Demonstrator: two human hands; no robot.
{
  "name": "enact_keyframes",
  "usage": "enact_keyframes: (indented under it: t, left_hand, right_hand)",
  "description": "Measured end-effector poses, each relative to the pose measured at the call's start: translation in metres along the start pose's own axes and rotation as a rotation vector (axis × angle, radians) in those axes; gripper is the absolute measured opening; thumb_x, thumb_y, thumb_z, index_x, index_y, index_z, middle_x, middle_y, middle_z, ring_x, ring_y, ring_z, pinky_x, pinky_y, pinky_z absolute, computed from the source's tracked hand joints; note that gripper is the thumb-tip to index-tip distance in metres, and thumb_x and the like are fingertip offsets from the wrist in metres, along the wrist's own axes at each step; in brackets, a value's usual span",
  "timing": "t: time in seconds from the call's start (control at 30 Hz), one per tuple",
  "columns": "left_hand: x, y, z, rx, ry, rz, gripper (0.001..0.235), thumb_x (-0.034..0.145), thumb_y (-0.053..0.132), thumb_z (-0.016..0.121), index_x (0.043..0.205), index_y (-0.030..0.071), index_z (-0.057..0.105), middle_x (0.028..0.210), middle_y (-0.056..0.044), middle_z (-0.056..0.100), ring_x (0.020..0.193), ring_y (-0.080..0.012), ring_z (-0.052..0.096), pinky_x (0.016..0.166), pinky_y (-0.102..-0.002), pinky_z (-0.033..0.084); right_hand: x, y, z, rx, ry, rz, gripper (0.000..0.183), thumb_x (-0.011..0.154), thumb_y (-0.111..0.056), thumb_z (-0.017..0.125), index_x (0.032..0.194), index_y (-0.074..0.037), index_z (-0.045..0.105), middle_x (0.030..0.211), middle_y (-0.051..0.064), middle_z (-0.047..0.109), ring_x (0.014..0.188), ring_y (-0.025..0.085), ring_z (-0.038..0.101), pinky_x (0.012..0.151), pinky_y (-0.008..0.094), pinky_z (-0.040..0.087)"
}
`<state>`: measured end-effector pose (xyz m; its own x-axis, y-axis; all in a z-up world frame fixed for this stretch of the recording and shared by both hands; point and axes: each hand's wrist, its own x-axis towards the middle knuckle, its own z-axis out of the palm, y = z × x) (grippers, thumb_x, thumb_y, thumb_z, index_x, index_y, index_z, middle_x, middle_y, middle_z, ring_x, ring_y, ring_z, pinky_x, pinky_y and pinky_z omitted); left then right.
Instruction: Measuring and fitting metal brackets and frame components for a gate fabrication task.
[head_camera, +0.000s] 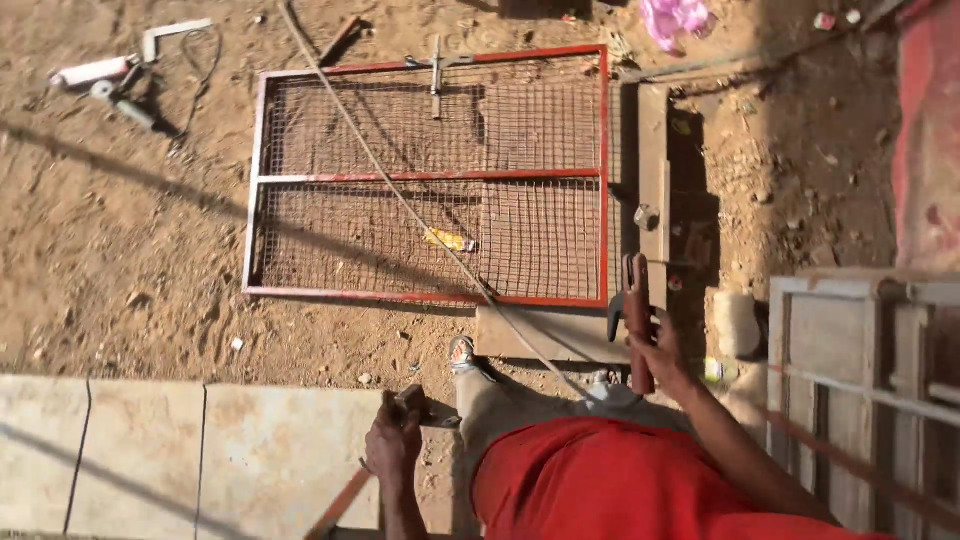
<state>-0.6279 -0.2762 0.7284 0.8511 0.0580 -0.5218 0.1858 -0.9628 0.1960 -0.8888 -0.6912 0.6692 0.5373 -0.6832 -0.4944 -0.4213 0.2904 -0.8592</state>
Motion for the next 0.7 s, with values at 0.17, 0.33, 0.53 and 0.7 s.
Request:
enact_keyframes:
  t: [0.17, 0.33, 0.53, 0.7]
  left_hand:
    - [-0.077, 0.030, 0.053, -0.081, 0.064, 0.008, 0.043, 0.083, 0.045, 0.077, 0.115, 0.016, 0.070, 0.113, -0.015, 0.074, 0.109, -0.0399, 0.067, 0.091, -0.053, 0.052]
    - [-0.114, 0.029, 0.109, -0.091, 0.203, 0.166, 0.039, 0.085, 0.042, 0.074, 0.113, 0.015, 0.069, 0.108, -0.014, 0.074, 0.106, -0.0364, 0.066, 0.091, -0.052, 0.049]
    - [-0.129, 0.051, 0.087, -0.004, -0.146, 0.041, 0.034, 0.092, 0.041, 0.068, 0.116, 0.016, 0.070, 0.105, -0.009, 0.078, 0.098, -0.0267, 0.074, 0.089, -0.045, 0.057]
    - [-0.093, 0.022, 0.108, -0.069, -0.028, 0.060, 0.042, 0.088, 0.034, 0.077, 0.123, 0.014, 0.067, 0.107, -0.013, 0.075, 0.096, -0.0305, 0.067, 0.087, -0.050, 0.047]
  right_hand:
    - [-0.020, 0.024, -0.082, -0.093, -0.116, 0.026, 0.066, 0.089, -0.004, 0.065, 0.148, -0.004, 0.036, 0.117, 0.019, 0.063, 0.096, 0.027, 0.069, 0.079, 0.044, 0.061]
    - [-0.019, 0.048, -0.146, 0.001, -0.185, -0.041, 0.055, 0.091, -0.001, 0.063, 0.140, 0.000, 0.039, 0.116, 0.018, 0.064, 0.092, 0.022, 0.069, 0.081, 0.039, 0.059]
    - [-0.004, 0.024, -0.162, -0.008, 0.061, -0.075, 0.057, 0.090, 0.003, 0.064, 0.141, 0.001, 0.038, 0.120, 0.016, 0.062, 0.091, 0.023, 0.068, 0.078, 0.039, 0.059]
    - [-0.004, -0.039, -0.141, 0.137, 0.083, -0.202, 0.065, 0.091, -0.002, 0.064, 0.148, -0.005, 0.033, 0.121, 0.014, 0.062, 0.091, 0.020, 0.067, 0.078, 0.036, 0.059]
